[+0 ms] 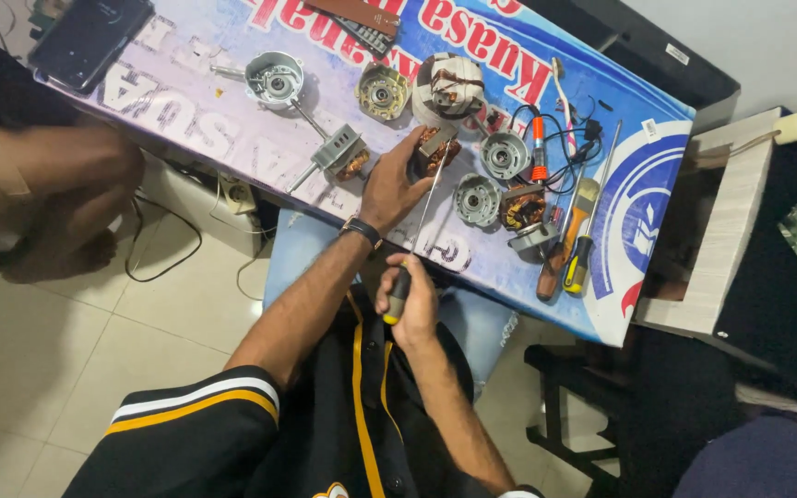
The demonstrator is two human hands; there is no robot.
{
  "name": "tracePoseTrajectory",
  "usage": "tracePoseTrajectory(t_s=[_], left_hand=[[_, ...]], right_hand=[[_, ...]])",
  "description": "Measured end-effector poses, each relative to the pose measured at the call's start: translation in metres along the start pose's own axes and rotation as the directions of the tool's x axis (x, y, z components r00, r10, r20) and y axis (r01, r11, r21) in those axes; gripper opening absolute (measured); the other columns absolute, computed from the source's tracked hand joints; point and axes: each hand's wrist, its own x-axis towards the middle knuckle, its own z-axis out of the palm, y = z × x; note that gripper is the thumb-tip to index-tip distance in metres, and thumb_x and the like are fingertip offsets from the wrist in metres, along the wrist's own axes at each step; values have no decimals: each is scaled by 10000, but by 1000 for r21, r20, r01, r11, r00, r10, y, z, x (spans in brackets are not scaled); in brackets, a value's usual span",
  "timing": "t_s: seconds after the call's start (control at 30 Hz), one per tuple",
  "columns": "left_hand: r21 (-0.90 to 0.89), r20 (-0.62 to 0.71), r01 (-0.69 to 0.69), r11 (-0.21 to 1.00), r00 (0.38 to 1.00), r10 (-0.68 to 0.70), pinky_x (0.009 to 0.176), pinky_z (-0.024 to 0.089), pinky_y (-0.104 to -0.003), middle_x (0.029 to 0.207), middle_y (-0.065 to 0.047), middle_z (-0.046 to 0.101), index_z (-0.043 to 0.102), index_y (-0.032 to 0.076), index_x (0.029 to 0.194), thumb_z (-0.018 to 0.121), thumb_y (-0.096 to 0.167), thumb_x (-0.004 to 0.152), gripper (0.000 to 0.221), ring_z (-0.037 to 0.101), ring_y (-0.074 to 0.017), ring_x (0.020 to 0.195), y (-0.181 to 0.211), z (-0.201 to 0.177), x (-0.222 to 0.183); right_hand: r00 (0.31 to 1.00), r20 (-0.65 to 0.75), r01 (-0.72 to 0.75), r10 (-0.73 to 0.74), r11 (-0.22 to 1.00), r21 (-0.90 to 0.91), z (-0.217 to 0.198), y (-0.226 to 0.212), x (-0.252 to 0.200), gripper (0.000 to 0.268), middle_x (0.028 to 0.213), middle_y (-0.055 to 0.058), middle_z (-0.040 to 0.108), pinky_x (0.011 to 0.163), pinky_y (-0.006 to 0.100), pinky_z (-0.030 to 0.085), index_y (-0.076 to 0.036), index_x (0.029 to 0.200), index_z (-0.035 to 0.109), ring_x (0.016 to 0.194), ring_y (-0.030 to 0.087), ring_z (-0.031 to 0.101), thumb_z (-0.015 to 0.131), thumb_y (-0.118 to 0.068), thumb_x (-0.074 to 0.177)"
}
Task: Cleaning and adjusting the internal components of an electric motor stator using a screwdriver.
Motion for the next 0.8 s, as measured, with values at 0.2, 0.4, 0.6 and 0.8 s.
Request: tracePoseTrajectory(t_s=[0.2, 0.4, 0.6, 0.8], left_hand=[[90, 38, -53, 995, 998, 50, 1054, 509, -549, 1368, -231, 623, 463, 102, 1523, 846, 74, 847, 777, 620, -451, 1230, -13, 3, 3], [148, 35, -86, 985, 996, 81, 1013, 509, -555, 1307, -210, 636, 482, 98, 1506, 825, 168, 832, 759, 629, -464, 1165, -13, 5, 3], [111, 31, -103, 988, 994, 100, 1020, 497, -559, 1309, -230, 630, 483, 72, 1508, 785, 146, 839, 737, 619, -476, 1171, -22, 11, 3], [117, 23, -149, 982, 989, 147, 1053, 470, -526, 1286, -208, 643, 488, 97, 1496, 764, 161, 825, 729, 622, -455, 1184, -30, 10, 2]], right_hand=[[995, 97, 33, -22, 994, -108, -64, -38, -18, 315, 643, 153, 517, 319, 368, 460, -1, 1162, 590, 344, 245, 521, 485, -277, 1053], [995, 56, 92, -87, 991, -96, -85, -57, -22, 294, 667, 137, 524, 324, 346, 460, -15, 1160, 596, 354, 223, 532, 482, -263, 1052], [974, 69, 225, -214, 939, -262, -75, -61, -39, 264, 690, 138, 559, 334, 315, 472, -8, 1187, 621, 387, 220, 583, 564, -204, 1020], [962, 123, 272, -244, 892, -361, -73, -40, -29, 292, 675, 141, 600, 366, 252, 453, 20, 1201, 646, 388, 195, 596, 636, -180, 988]])
